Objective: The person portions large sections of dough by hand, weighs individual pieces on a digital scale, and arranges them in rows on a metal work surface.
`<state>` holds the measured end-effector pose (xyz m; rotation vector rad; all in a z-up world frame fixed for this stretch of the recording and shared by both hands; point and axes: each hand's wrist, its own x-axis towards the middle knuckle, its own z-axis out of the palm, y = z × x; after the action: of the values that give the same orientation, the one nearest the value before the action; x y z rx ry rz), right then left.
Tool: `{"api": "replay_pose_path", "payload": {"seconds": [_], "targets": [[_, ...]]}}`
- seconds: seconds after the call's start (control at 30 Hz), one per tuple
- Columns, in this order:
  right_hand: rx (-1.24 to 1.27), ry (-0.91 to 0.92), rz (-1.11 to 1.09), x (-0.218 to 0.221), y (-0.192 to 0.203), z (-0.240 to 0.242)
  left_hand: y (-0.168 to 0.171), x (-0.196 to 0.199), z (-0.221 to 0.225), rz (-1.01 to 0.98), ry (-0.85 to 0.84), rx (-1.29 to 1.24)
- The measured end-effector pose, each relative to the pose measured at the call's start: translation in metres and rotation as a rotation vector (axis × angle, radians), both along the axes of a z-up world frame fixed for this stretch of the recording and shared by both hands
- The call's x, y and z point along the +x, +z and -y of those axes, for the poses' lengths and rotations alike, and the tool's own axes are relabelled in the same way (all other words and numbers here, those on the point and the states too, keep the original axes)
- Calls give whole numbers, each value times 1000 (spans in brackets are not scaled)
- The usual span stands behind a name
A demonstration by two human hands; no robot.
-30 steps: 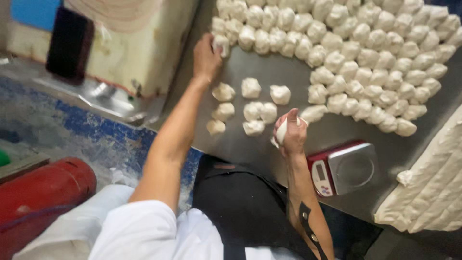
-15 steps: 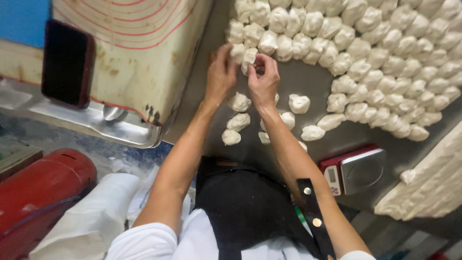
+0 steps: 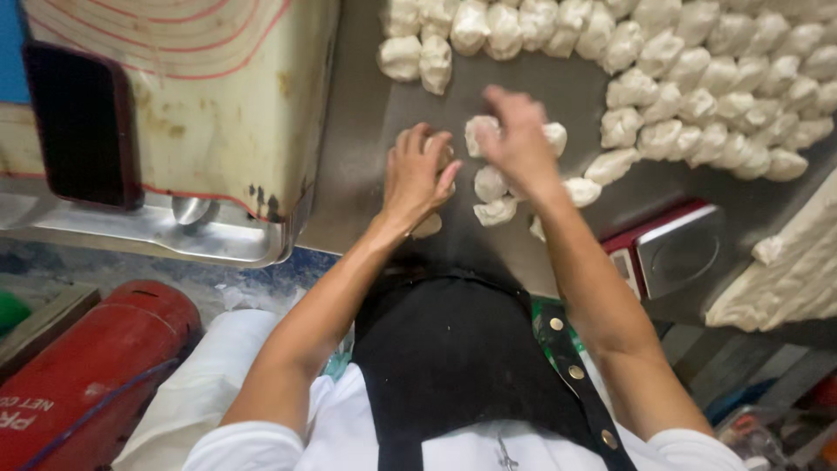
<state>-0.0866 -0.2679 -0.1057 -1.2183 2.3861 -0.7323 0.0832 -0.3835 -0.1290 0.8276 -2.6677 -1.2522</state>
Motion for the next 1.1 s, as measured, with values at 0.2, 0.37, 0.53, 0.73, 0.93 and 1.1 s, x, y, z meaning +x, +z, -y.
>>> {"api": "replay_pose_path", "payload": {"seconds": [0.2,0.37,0.53,0.73,0.93,1.1], "targets": [[-228,-149,82,31,-29,-3,-25,-1,25,-201,221,582],[-53,-619,336,5,-44,19,-7,15,63,-184,476,1370],[-298,-506,338,14,-64,51,19,17,43,-133,203,1052],[-100,-171,-36,10,-44,25,8,16,9,33,200,769],[454,-401,-129,12,-9,-52,-1,31,29,31,282,717],[12,-608,140,-12,-44,-74,-1,33,34,-17,218,733]]}}
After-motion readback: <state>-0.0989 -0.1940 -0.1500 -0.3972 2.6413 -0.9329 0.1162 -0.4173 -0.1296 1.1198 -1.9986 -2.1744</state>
